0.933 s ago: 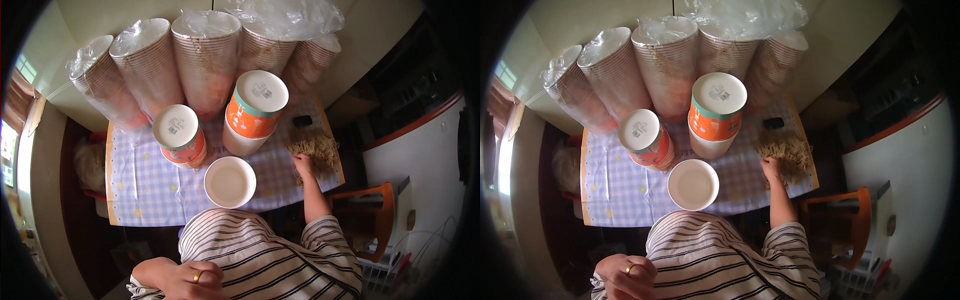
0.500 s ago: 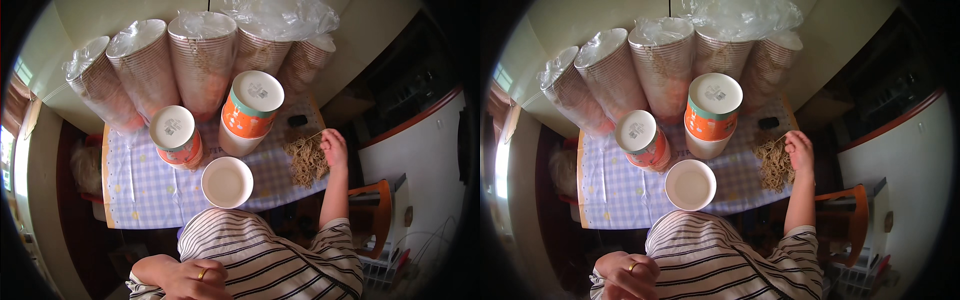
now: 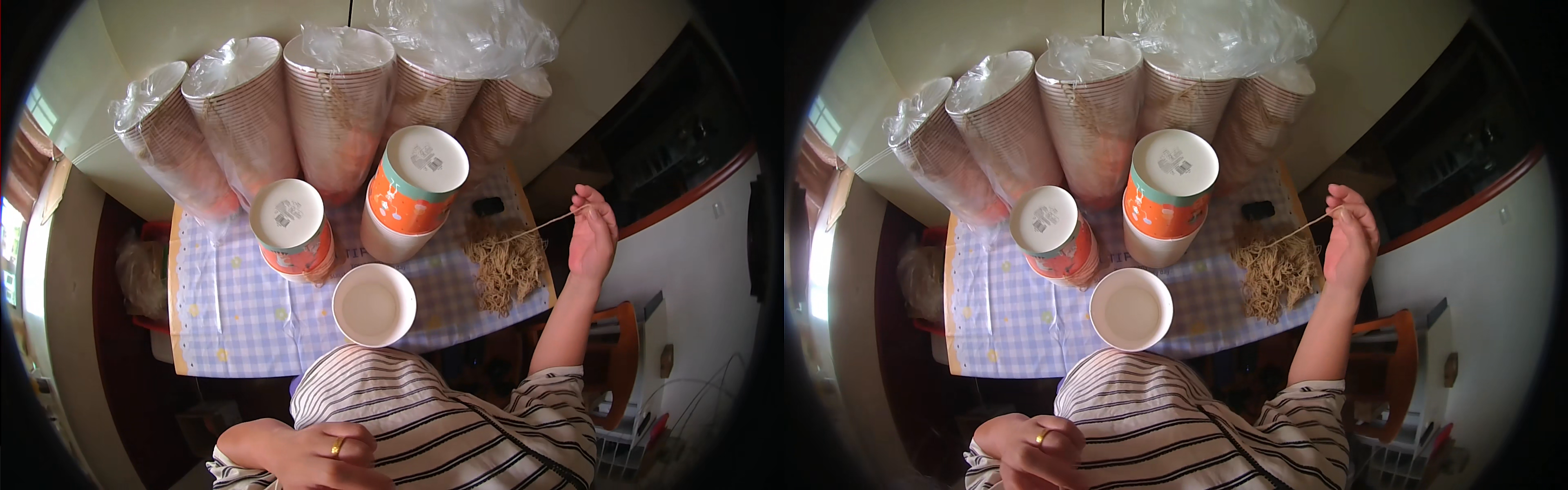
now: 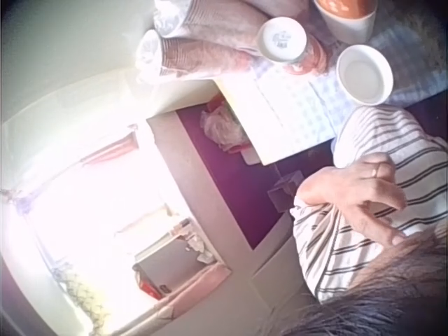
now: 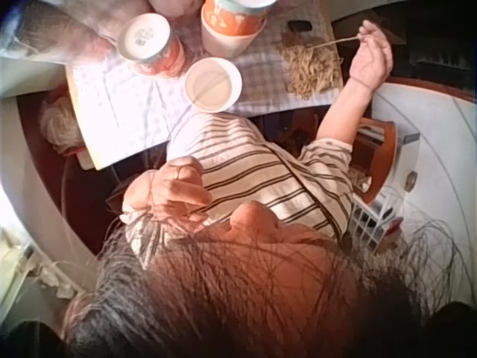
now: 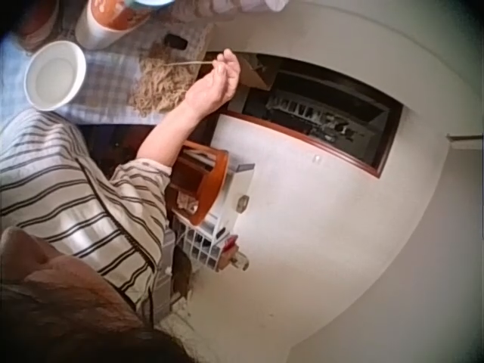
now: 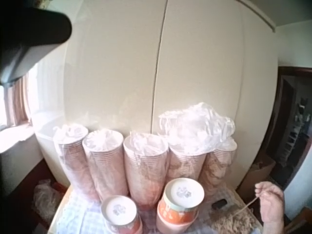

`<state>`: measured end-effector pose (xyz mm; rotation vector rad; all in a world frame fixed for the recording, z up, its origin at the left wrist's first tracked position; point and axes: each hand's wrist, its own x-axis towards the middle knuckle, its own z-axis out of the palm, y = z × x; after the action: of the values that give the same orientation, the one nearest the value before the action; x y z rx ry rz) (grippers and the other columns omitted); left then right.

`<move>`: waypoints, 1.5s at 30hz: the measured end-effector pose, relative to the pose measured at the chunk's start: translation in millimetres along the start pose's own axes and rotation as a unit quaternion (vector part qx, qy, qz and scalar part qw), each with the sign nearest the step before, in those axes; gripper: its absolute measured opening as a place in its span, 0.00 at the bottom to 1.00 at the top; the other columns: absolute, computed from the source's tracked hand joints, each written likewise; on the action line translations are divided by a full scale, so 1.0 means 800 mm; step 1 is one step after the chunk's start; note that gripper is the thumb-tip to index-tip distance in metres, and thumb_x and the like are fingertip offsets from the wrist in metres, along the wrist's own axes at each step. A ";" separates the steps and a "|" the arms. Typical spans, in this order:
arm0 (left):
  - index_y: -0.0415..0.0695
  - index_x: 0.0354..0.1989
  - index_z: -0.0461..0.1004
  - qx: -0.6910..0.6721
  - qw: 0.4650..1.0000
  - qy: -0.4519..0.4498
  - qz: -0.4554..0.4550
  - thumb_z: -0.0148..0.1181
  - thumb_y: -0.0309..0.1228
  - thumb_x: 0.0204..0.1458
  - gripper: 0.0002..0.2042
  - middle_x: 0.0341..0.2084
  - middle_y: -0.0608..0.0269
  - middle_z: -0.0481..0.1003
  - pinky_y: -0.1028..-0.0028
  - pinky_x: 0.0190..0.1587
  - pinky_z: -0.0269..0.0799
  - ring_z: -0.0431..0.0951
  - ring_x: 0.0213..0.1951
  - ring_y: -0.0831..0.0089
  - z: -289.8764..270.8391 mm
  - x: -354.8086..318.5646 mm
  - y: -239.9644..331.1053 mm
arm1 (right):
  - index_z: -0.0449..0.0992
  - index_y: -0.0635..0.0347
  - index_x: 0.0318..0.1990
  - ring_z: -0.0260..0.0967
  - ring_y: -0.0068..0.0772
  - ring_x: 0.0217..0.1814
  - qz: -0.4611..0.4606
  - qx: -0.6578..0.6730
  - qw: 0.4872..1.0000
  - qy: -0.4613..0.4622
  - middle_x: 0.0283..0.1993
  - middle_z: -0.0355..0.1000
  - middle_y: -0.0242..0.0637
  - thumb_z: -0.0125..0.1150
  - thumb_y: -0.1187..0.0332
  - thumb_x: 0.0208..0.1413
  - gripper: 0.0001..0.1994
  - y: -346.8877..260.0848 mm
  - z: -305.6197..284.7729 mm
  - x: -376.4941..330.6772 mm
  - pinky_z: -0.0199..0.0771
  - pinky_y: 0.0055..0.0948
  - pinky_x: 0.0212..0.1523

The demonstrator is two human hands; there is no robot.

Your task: Applying labels to paper bowls and filling them with decorative straw filler at a workspace.

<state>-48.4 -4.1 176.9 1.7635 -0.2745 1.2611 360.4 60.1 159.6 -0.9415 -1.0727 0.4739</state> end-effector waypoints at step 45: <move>0.35 0.37 0.76 -0.122 0.763 0.253 -0.582 0.58 0.29 0.56 0.09 0.29 0.66 0.76 0.81 0.35 0.69 0.72 0.30 0.82 0.001 -0.149 -0.147 | 0.74 0.63 0.30 0.65 0.18 0.27 0.225 -0.065 0.876 -0.421 0.28 0.70 0.31 0.61 0.77 0.48 0.02 0.068 0.166 -0.206 0.66 0.18 0.28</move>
<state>-27.1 23.4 12.9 0.9263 0.8377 0.6320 175.8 24.3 48.4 -1.1375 -1.6829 1.2929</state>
